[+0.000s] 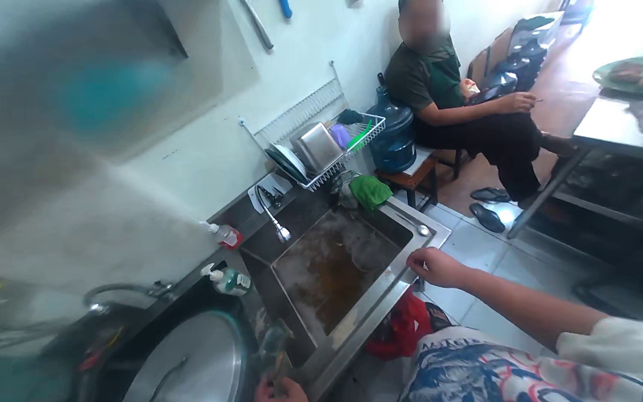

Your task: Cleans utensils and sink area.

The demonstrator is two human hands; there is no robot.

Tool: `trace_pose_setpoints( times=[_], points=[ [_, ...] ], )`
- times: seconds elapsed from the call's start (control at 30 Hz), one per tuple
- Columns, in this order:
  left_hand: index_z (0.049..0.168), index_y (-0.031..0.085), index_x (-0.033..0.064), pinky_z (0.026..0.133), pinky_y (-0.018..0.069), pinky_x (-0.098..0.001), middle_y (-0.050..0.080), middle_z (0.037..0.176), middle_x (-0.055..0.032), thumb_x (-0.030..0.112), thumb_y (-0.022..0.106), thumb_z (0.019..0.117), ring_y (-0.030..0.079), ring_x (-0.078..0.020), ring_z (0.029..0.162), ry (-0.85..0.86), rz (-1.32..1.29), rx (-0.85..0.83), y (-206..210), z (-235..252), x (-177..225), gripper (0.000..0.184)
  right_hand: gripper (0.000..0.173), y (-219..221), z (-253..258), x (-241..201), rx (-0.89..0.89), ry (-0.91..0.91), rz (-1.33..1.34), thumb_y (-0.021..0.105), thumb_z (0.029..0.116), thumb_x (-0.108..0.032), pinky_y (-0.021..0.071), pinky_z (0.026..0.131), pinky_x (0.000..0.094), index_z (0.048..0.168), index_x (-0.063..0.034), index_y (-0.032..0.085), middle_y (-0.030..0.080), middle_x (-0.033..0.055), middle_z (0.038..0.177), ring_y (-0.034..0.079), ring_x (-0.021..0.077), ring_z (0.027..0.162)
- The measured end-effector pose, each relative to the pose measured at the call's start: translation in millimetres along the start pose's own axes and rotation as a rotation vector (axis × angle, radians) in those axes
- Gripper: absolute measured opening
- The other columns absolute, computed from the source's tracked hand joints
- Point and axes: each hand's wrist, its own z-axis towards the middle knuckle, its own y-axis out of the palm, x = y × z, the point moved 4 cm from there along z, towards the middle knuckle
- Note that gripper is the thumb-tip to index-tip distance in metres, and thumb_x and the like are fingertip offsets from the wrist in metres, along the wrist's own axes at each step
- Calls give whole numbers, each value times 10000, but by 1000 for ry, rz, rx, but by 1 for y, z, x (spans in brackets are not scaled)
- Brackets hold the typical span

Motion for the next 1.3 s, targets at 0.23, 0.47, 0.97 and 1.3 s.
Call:
trace_pose_setpoints(
  times=[0.23,0.47,0.97,1.3],
  points=[
    [1089,668,-112,1002,474,-571,669,1111,-310,7,517,971,636,-466,1081,54,-54,42,-1,4,-7,225,258,7,-10,-1,-7,17,4,552,1025,-131,569,870,456,1152,28,712,722,191,1006,701,278,901],
    [1102,671,-115,1038,453,-561,684,1086,-297,10,552,971,642,-449,1098,-29,-11,32,0,8,4,217,245,-9,27,-33,-86,-15,-45,571,1032,-108,576,859,495,1161,51,706,723,213,1024,707,311,903],
    [1267,479,-197,1141,388,-491,507,1313,-429,133,624,906,491,-524,1292,-71,249,3,19,2,0,510,337,79,328,25,-713,260,-605,711,964,-204,455,1007,708,1189,45,683,644,294,1274,600,484,1230],
    [1227,518,-170,1142,378,-480,533,1277,-412,192,574,930,500,-507,1284,-72,392,-39,17,3,-4,471,444,150,338,146,-658,141,-601,656,1018,-324,411,1091,688,1294,24,667,624,294,1344,563,493,1294]
  ],
)
